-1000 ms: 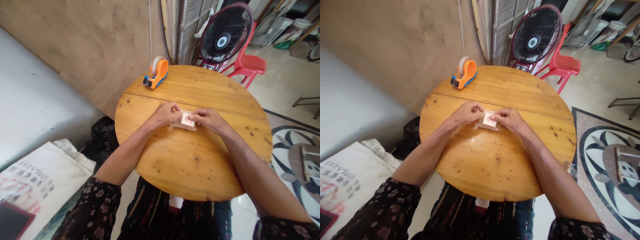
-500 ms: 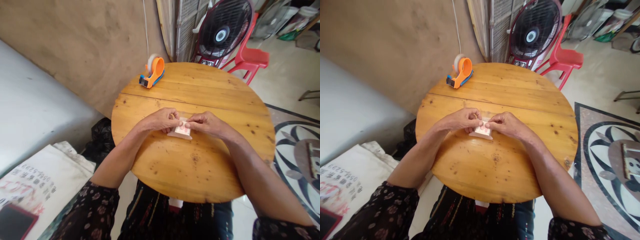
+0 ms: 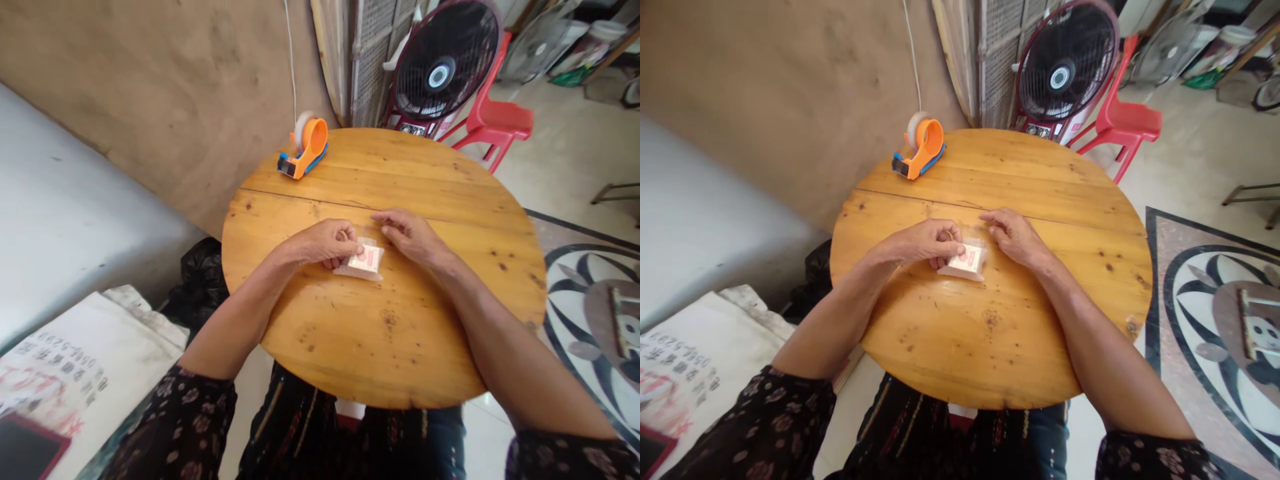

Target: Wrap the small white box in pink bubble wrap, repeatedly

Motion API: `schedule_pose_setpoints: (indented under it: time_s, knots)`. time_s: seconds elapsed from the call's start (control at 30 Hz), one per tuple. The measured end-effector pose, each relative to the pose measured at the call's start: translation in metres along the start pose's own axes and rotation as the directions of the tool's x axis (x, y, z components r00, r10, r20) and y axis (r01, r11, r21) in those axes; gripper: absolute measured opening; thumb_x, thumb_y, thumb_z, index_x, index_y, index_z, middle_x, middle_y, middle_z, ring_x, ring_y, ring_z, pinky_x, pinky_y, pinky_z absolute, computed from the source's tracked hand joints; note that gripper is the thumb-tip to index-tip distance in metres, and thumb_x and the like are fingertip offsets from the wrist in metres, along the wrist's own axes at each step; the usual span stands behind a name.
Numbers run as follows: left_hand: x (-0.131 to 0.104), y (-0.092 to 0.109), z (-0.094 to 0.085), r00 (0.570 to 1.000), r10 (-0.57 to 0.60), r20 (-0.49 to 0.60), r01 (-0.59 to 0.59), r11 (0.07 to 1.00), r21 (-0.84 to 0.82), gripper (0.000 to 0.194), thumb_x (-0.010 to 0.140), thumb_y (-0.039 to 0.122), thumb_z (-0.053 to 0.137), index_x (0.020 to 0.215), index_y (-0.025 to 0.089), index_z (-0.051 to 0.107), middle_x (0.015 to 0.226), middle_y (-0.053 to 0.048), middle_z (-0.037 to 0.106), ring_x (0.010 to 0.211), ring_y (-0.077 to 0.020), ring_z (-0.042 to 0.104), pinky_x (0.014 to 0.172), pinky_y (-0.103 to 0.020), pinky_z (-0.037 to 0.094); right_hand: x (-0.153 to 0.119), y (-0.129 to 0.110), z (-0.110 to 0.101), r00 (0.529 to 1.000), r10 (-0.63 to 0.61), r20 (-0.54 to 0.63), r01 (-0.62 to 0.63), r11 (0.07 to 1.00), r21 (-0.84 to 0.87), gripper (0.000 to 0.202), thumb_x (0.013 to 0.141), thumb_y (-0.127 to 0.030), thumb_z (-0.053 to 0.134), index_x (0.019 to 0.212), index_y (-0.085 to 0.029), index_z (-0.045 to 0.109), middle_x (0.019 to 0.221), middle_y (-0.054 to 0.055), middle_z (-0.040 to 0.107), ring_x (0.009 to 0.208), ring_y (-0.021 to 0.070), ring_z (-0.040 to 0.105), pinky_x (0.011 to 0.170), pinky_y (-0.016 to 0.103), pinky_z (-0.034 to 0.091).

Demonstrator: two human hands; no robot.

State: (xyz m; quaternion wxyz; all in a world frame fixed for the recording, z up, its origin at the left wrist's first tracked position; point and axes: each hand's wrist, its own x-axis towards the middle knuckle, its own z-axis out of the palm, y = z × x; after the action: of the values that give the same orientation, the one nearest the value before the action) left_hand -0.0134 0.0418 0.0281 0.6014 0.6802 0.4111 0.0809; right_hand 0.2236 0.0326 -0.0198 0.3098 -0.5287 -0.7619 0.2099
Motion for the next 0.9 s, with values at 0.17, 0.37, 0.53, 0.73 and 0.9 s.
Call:
schedule_pose_setpoints:
  time_s: [0.17,0.37,0.53,0.73,0.9]
  knots:
    - [-0.003,0.004,0.0,1.0,0.013,0.008,-0.013,1.0,0.003,0.018,0.083,0.031,0.064,0.091,0.019,0.053,0.063,0.004,0.061,0.05,-0.0089,0.058,0.049,-0.019,0.049,0.025,0.001,-0.004,0.965,-0.124,0.231,0.137,0.99,-0.042,0.044,0.079,-0.013,0.05,0.118,-0.021,0.068,0.116,0.01,0.067,0.103,0.023,0.063,0.095,0.042,0.05]
    - [-0.006,0.005,0.0,1.0,0.023,0.004,-0.023,1.0,0.011,0.015,0.083,0.029,0.062,0.088,0.018,0.054,0.058,0.004,0.058,0.048,-0.0086,0.056,0.049,-0.019,0.047,0.054,-0.028,-0.025,0.8,-0.119,0.588,0.18,0.983,-0.046,0.035,0.068,-0.011,0.06,0.098,-0.022,0.075,0.109,0.007,0.071,0.1,0.0246,0.064,0.087,0.036,0.051]
    - [-0.006,0.004,-0.001,0.999,0.041,0.004,-0.041,0.999,0.031,0.018,0.082,0.033,0.064,0.086,0.019,0.054,0.062,0.003,0.061,0.049,-0.0091,0.057,0.049,-0.02,0.049,0.058,-0.044,-0.023,0.778,0.069,0.624,-0.018,0.996,-0.088,0.021,0.068,-0.023,0.07,0.089,-0.023,0.074,0.078,0.002,0.073,0.066,0.0175,0.063,0.058,0.027,0.047]
    - [-0.003,0.0,-0.004,0.998,0.049,0.029,-0.05,0.998,0.036,0.018,0.079,0.032,0.063,0.086,0.019,0.054,0.063,0.002,0.062,0.05,-0.0101,0.059,0.05,-0.02,0.05,0.058,-0.036,-0.013,0.843,0.104,0.527,-0.119,0.993,-0.004,0.012,0.07,-0.025,0.063,0.078,-0.02,0.071,0.072,0.001,0.07,0.066,0.015,0.061,0.062,0.026,0.046]
    - [-0.002,-0.003,-0.006,0.997,0.054,0.053,-0.056,0.998,0.032,0.025,0.073,0.025,0.064,0.095,0.019,0.053,0.064,0.003,0.062,0.052,-0.0119,0.061,0.049,-0.021,0.05,0.048,-0.022,-0.005,0.927,0.066,0.368,-0.129,0.98,0.149,0.023,0.071,-0.03,0.064,0.091,-0.019,0.067,0.071,-0.001,0.067,0.063,0.0135,0.058,0.062,0.026,0.045]
